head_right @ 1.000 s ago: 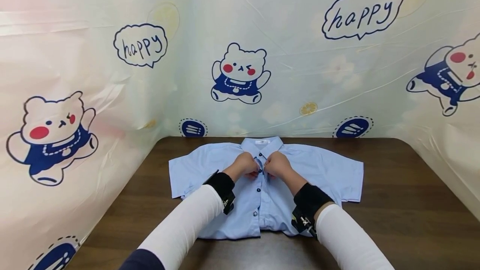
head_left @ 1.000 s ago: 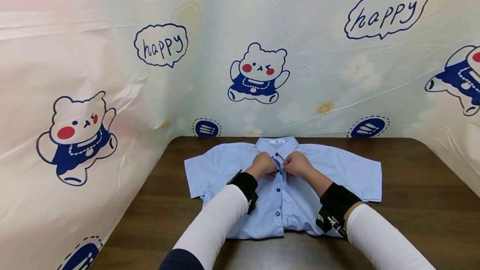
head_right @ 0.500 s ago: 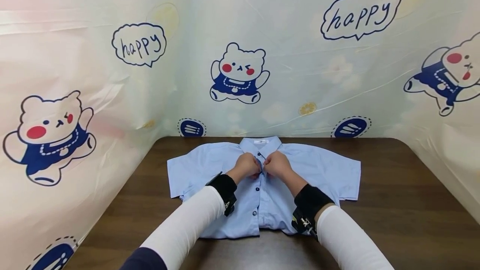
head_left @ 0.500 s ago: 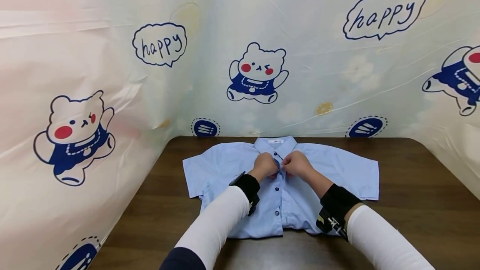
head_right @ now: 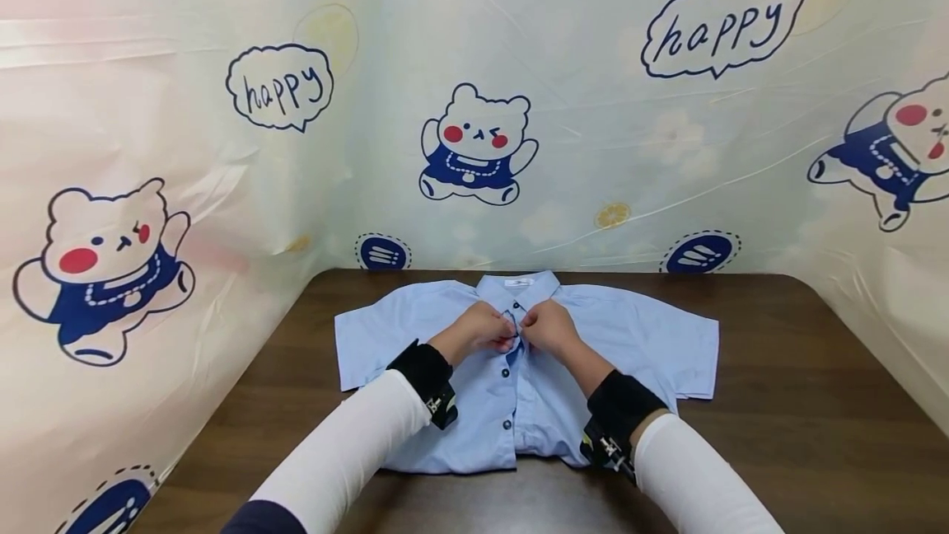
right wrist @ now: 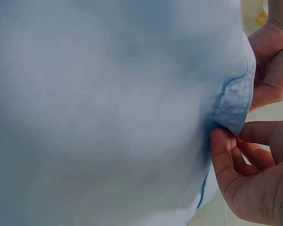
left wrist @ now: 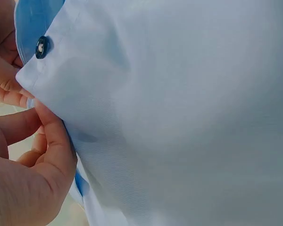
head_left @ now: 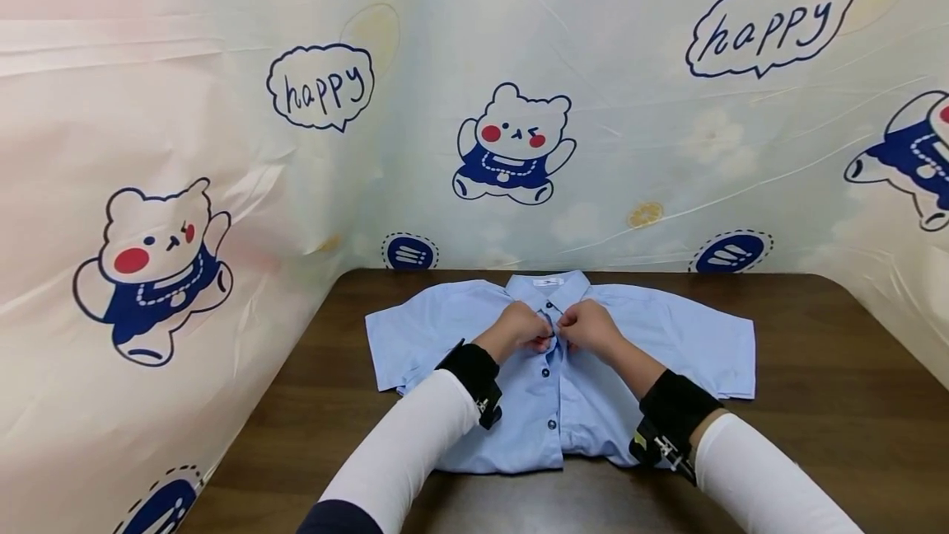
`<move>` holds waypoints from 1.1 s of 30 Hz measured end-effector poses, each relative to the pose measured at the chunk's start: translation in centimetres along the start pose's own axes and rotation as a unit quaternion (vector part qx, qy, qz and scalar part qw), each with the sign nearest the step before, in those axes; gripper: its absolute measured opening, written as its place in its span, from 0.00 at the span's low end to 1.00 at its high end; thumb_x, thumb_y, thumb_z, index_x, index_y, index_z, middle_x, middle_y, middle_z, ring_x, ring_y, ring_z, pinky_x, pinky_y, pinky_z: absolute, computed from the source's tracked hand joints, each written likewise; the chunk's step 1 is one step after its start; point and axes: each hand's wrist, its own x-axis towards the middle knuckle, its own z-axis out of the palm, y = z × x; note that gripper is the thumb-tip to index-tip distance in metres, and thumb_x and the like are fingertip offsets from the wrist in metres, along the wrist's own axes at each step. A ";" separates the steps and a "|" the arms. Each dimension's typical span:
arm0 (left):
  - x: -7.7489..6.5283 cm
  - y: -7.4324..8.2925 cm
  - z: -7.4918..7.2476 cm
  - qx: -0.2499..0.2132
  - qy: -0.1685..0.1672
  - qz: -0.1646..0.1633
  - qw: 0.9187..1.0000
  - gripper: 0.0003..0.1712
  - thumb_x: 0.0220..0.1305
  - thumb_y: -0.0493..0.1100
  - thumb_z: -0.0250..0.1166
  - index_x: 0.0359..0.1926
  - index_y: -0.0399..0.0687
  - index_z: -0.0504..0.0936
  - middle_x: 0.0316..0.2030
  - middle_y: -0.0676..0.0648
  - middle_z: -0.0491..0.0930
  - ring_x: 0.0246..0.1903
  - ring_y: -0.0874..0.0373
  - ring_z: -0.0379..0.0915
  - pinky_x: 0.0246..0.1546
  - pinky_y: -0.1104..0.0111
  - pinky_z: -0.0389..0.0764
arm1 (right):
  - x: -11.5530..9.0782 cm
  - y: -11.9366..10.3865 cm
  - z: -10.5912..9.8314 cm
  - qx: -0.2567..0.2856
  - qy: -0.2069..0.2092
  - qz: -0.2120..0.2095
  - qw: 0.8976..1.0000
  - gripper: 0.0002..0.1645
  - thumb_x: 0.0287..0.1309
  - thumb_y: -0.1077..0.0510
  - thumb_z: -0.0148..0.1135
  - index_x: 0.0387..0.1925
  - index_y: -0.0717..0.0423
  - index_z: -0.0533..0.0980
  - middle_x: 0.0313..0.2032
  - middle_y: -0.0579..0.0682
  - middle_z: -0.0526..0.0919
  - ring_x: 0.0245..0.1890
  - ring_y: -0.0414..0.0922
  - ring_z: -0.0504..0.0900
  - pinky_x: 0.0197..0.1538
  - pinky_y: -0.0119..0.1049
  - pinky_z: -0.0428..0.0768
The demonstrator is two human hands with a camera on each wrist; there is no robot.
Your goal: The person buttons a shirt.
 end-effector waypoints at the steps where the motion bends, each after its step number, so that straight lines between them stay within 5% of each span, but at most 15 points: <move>1: 0.0 0.0 0.0 -0.015 -0.003 -0.006 1.000 0.02 0.61 0.27 0.63 0.32 0.29 0.81 0.20 0.44 0.76 0.16 0.61 0.72 0.20 0.75 0.76 | 0.0 0.0 0.0 0.000 0.000 0.000 1.000 0.05 0.58 0.66 0.64 0.33 0.65 0.83 0.25 0.51 0.80 0.21 0.43 0.78 0.28 0.33 0.78; 12: -0.8 -0.2 0.3 -0.100 0.037 -0.013 0.994 0.06 0.58 0.23 0.63 0.38 0.27 0.78 0.27 0.41 0.78 0.19 0.59 0.78 0.30 0.70 0.83 | -0.1 0.1 0.0 0.102 -0.022 0.040 0.994 0.11 0.64 0.66 0.56 0.36 0.71 0.82 0.30 0.56 0.83 0.25 0.45 0.82 0.33 0.36 0.83; 16: -0.8 -0.2 0.2 -0.116 0.041 -0.018 0.992 0.07 0.61 0.29 0.65 0.40 0.30 0.78 0.27 0.41 0.82 0.22 0.58 0.80 0.30 0.69 0.83 | 0.0 0.2 0.2 0.098 -0.018 0.026 0.995 0.07 0.60 0.69 0.59 0.34 0.70 0.82 0.27 0.53 0.82 0.23 0.43 0.82 0.31 0.35 0.82; 25: -0.9 -0.2 -0.1 -0.082 0.045 -0.014 0.996 0.06 0.53 0.26 0.65 0.34 0.30 0.79 0.27 0.41 0.81 0.18 0.58 0.78 0.26 0.70 0.82 | -0.3 0.3 0.4 0.077 -0.008 0.016 0.997 0.03 0.56 0.69 0.65 0.32 0.67 0.82 0.26 0.51 0.81 0.22 0.43 0.80 0.29 0.33 0.80; 33: -1.0 -0.7 0.1 -0.043 0.054 0.021 0.997 0.05 0.57 0.30 0.67 0.27 0.36 0.78 0.24 0.44 0.80 0.15 0.61 0.77 0.26 0.70 0.82 | -0.1 0.5 0.7 0.072 -0.004 0.013 0.997 0.06 0.58 0.67 0.62 0.28 0.67 0.82 0.23 0.51 0.82 0.21 0.43 0.82 0.28 0.34 0.81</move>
